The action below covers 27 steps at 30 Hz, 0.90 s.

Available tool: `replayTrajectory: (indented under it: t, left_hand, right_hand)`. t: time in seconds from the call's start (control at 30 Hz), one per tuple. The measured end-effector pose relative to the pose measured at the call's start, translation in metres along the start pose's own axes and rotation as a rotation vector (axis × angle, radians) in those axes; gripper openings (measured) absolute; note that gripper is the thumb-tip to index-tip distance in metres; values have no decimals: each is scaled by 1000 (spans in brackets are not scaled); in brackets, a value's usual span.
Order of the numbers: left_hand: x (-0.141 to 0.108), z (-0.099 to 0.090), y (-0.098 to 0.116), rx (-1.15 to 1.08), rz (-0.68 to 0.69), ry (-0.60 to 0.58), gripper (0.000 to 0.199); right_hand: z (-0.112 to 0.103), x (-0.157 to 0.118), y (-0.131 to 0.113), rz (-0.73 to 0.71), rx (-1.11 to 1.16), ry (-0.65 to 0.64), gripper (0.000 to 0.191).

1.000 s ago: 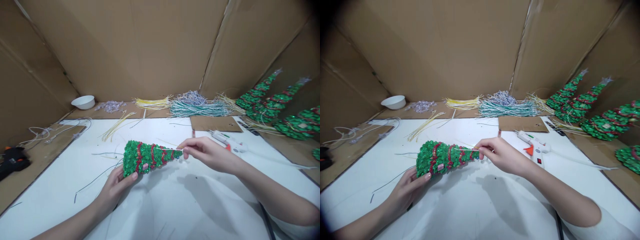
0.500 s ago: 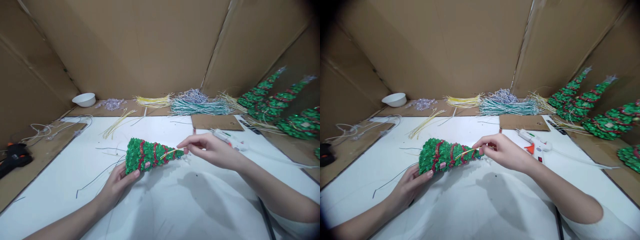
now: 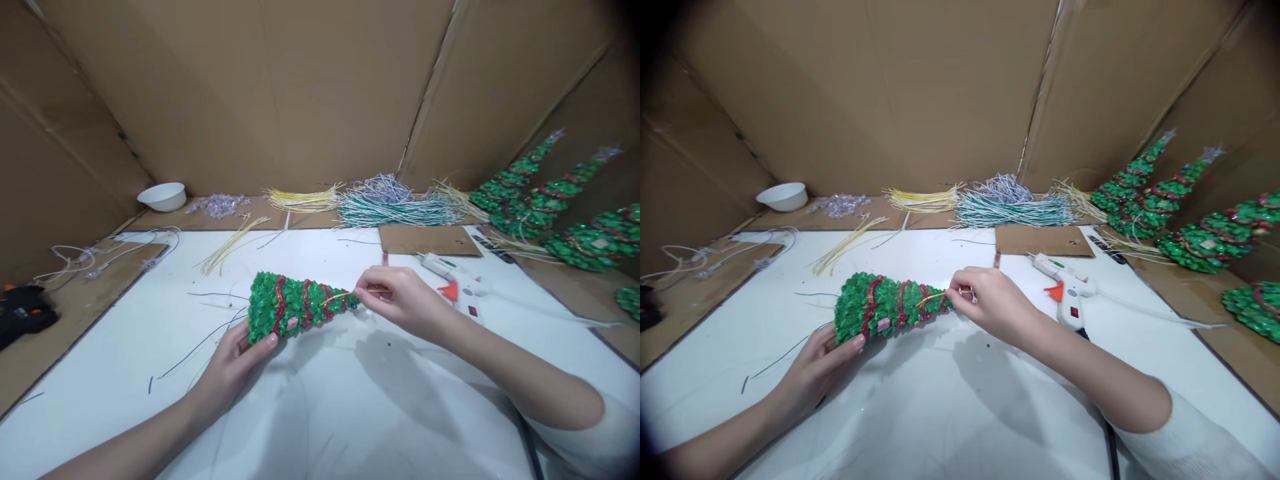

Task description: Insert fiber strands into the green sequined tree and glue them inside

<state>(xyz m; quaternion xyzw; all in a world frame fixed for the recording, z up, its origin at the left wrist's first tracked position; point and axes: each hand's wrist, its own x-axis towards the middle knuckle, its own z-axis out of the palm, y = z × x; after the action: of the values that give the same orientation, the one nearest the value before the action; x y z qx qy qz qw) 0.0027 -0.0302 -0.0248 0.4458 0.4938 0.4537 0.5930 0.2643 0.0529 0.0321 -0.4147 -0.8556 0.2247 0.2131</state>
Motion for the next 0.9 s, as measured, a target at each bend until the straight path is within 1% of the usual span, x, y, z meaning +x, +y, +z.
replayTrajectory:
  t: [0.17, 0.27, 0.4, 0.5, 0.57, 0.67, 0.77, 0.83, 0.9]
  left_hand:
    - [-1, 1, -1, 6, -4, 28, 25]
    - [-2, 2, 0, -7, -6, 26, 23]
    - [-2, 6, 5, -42, 1, 12, 23]
    - [-2, 8, 7, -47, 1, 10, 22]
    - [-1, 8, 6, -43, 3, 9, 22]
    - [-1, 6, 5, -40, 3, 2, 24]
    - [-1, 5, 5, -43, 4, -11, 27]
    - [-1, 6, 5, -43, 0, -10, 25]
    - [-1, 7, 6, -47, -2, 0, 23]
  right_hand:
    - [5, -1, -3, 16, -27, 10, 17]
    - [9, -2, -5, 49, -104, 13, 16]
    - [15, -5, -8, 44, -218, 84, 15]
    - [19, -9, -10, 0, -259, 100, 15]
    - [20, -11, -10, -31, -270, 72, 16]
    - [23, -11, -10, -107, -263, 33, 26]
    - [26, -11, -9, -194, -276, 49, 34]
    - [28, -12, -10, -216, -315, 67, 32]
    - [30, -11, -11, -222, -357, 78, 26]
